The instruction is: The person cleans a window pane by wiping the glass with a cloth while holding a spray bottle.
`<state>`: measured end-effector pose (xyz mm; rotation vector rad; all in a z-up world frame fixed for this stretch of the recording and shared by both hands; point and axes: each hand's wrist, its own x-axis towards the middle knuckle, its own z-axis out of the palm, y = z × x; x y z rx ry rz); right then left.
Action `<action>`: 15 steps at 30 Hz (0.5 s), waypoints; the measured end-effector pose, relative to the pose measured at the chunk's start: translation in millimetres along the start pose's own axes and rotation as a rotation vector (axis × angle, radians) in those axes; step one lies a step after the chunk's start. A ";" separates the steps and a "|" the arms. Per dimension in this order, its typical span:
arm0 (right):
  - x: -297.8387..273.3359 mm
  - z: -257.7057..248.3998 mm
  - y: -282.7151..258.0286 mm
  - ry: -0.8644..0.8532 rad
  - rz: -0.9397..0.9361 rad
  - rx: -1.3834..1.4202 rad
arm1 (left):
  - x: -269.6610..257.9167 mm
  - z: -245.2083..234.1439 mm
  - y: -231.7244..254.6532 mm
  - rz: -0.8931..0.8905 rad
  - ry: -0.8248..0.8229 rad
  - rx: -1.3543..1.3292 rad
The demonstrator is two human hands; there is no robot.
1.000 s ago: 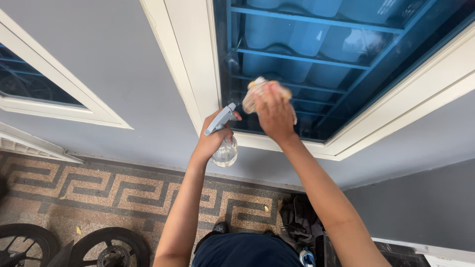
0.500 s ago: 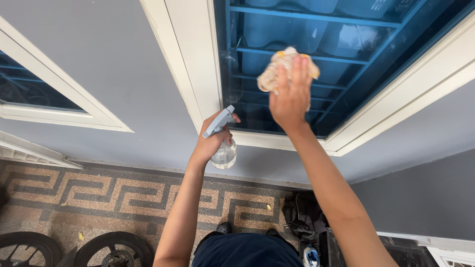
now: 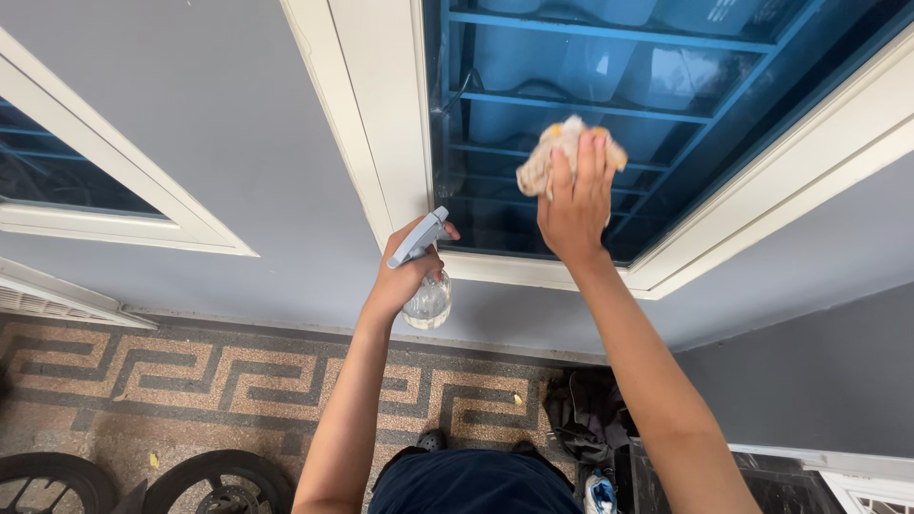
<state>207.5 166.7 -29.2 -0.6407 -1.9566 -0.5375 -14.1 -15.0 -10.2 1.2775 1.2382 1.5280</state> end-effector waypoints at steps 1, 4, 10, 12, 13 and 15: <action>14.9 -3.1 -1.8 -0.001 0.001 0.000 | 0.5 0.3 -0.3 -0.001 -0.001 0.000; 49.3 3.8 -25.9 0.013 0.021 0.043 | 2.6 -0.7 -0.4 -0.007 -0.002 -0.049; 19.8 29.3 -47.1 -0.150 -0.234 -0.054 | 8.3 -1.2 -4.7 0.000 -0.026 -0.037; -4.2 26.8 -39.9 -0.203 -0.289 -0.098 | 6.7 -1.5 -3.6 0.023 -0.018 -0.054; -9.6 25.6 -30.7 -0.204 -0.290 -0.095 | 5.8 -2.2 -2.8 0.022 -0.015 -0.053; -12.0 19.0 -16.5 -0.183 -0.254 -0.047 | 4.8 -3.9 -1.6 0.007 -0.011 -0.072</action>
